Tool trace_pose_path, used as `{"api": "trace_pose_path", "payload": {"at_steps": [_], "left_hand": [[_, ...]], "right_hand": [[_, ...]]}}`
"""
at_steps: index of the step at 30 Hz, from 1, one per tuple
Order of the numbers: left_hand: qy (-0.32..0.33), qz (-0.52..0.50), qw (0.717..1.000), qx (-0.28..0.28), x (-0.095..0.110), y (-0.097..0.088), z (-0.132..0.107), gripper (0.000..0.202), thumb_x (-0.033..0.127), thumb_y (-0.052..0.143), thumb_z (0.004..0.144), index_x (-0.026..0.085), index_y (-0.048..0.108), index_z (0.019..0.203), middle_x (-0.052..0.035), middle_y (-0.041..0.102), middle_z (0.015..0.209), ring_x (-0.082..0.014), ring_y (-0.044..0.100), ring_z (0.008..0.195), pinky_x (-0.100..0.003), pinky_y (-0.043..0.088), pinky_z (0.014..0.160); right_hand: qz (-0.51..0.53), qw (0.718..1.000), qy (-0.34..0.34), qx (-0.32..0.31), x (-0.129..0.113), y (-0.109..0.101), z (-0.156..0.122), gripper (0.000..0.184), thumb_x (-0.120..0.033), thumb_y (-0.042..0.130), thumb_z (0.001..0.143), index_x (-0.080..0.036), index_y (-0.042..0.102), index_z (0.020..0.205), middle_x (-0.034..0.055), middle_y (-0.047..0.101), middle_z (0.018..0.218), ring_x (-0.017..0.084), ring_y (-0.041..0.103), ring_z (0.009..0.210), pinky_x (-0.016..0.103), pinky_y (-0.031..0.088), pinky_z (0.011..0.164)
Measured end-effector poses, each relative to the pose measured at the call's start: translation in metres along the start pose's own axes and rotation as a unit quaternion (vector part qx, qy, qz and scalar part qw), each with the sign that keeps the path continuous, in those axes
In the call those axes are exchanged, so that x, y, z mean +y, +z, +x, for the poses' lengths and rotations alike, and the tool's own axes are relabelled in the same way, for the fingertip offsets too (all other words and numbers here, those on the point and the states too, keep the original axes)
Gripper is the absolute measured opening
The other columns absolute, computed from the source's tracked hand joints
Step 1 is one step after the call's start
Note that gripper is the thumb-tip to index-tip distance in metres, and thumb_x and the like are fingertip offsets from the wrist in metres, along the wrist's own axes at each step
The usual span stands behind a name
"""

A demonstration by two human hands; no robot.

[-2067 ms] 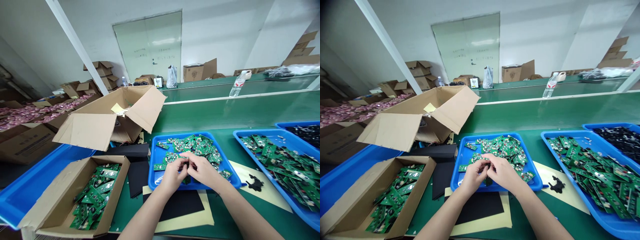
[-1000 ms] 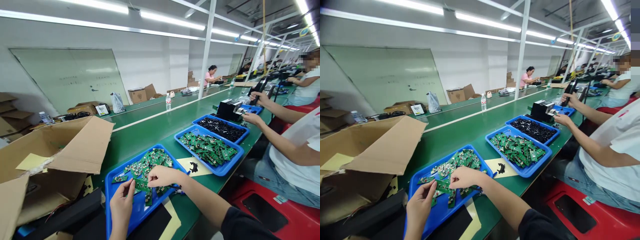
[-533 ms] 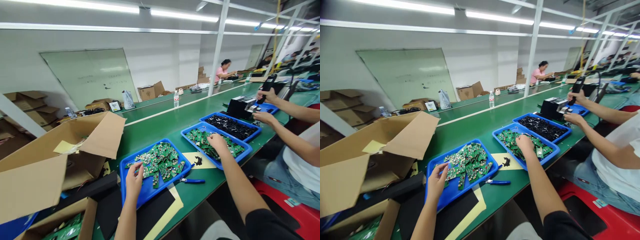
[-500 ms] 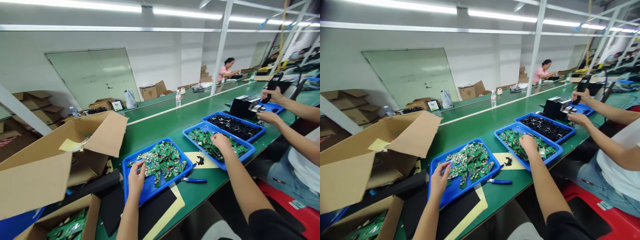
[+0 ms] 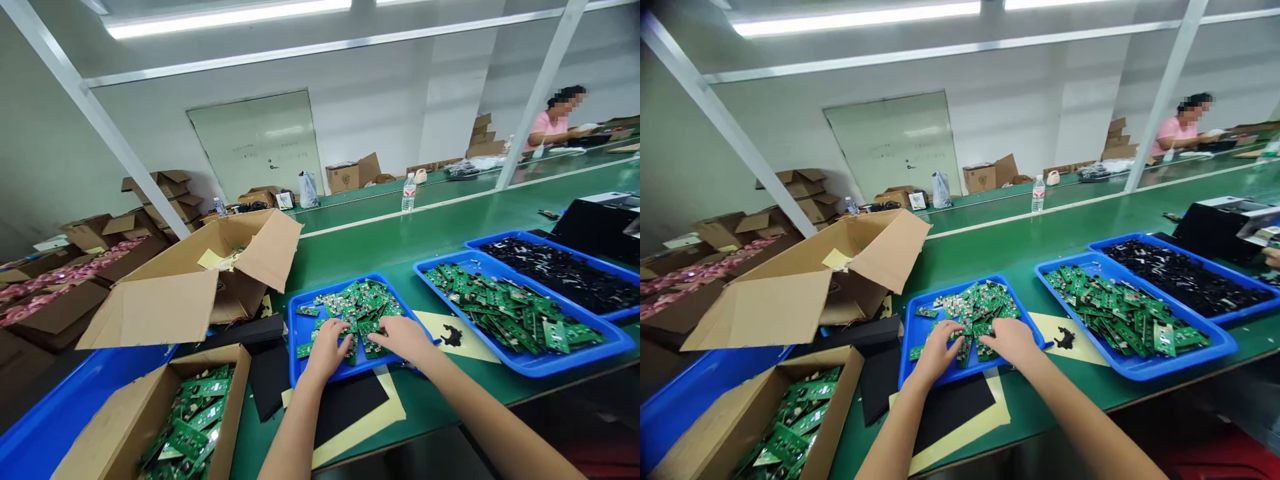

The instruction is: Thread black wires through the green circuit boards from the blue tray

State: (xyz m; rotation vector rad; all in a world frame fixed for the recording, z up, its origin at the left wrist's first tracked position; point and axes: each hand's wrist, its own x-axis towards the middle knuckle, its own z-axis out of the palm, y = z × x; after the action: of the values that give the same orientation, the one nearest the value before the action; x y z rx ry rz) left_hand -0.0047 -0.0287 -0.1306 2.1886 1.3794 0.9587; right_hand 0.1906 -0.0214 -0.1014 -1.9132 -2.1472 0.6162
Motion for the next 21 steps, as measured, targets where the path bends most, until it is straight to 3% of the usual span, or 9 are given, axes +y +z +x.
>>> {"api": "trace_pose_path", "payload": {"at_steps": [4,9,12,15,19,21], "left_hand": [[-0.012,-0.014,1.000,0.000,0.000,-0.002,-0.001,0.015,0.018,0.055,0.081,0.020,0.064,0.093,-0.0073,0.063,0.096,-0.0243,0.058,0.098,-0.042,0.047,0.089],[-0.050,-0.075,0.996,0.018,0.002,-0.003,0.001,0.016,0.021,0.054,0.082,0.020,0.064,0.095,-0.0077,0.063,0.098,-0.0248,0.058,0.100,-0.043,0.045,0.091],[-0.089,-0.133,0.986,0.036,0.001,-0.002,0.000,0.019,0.027,0.055,0.082,0.020,0.064,0.098,-0.0086,0.063,0.102,-0.0249,0.057,0.101,-0.042,0.045,0.091],[-0.130,-0.202,0.969,0.053,0.000,-0.001,0.000,0.028,0.034,0.057,0.081,0.019,0.062,0.104,-0.0099,0.063,0.104,-0.0242,0.059,0.098,-0.039,0.049,0.085],[-0.162,-0.291,0.940,0.075,0.004,0.001,0.000,0.043,0.039,0.061,0.078,0.017,0.057,0.114,-0.0114,0.064,0.103,-0.0224,0.062,0.094,-0.035,0.050,0.080],[-0.171,-0.325,0.926,0.085,0.007,0.002,0.001,0.042,0.041,0.062,0.077,0.016,0.059,0.111,-0.0102,0.065,0.102,-0.0217,0.061,0.093,-0.034,0.049,0.081]], "right_hand": [[0.017,1.000,-0.003,-0.008,-0.010,0.024,0.012,0.021,-0.035,0.064,0.076,-0.014,0.061,0.073,0.0166,0.068,0.083,0.032,0.064,0.085,0.034,0.043,0.067],[0.147,0.986,-0.059,-0.056,0.014,0.015,0.020,0.026,-0.037,0.055,0.079,-0.019,0.050,0.062,0.0041,0.060,0.062,0.020,0.059,0.062,0.028,0.041,0.058],[0.257,0.956,-0.099,-0.097,0.016,0.008,0.022,0.032,-0.047,0.048,0.082,-0.021,0.042,0.065,-0.0029,0.050,0.051,0.014,0.051,0.048,0.027,0.041,0.052],[0.351,0.920,-0.129,-0.120,0.006,0.007,0.028,0.040,-0.058,0.042,0.082,-0.023,0.035,0.064,-0.0056,0.043,0.044,0.013,0.050,0.047,0.027,0.043,0.055],[0.421,0.880,-0.157,-0.156,-0.011,0.017,0.036,0.045,-0.063,0.049,0.077,-0.022,0.036,0.063,-0.0070,0.042,0.041,0.010,0.045,0.042,0.026,0.042,0.051],[0.437,0.866,-0.168,-0.178,-0.017,0.025,0.037,0.045,-0.062,0.053,0.075,-0.021,0.040,0.063,-0.0071,0.043,0.042,0.009,0.043,0.039,0.025,0.040,0.048]]}}
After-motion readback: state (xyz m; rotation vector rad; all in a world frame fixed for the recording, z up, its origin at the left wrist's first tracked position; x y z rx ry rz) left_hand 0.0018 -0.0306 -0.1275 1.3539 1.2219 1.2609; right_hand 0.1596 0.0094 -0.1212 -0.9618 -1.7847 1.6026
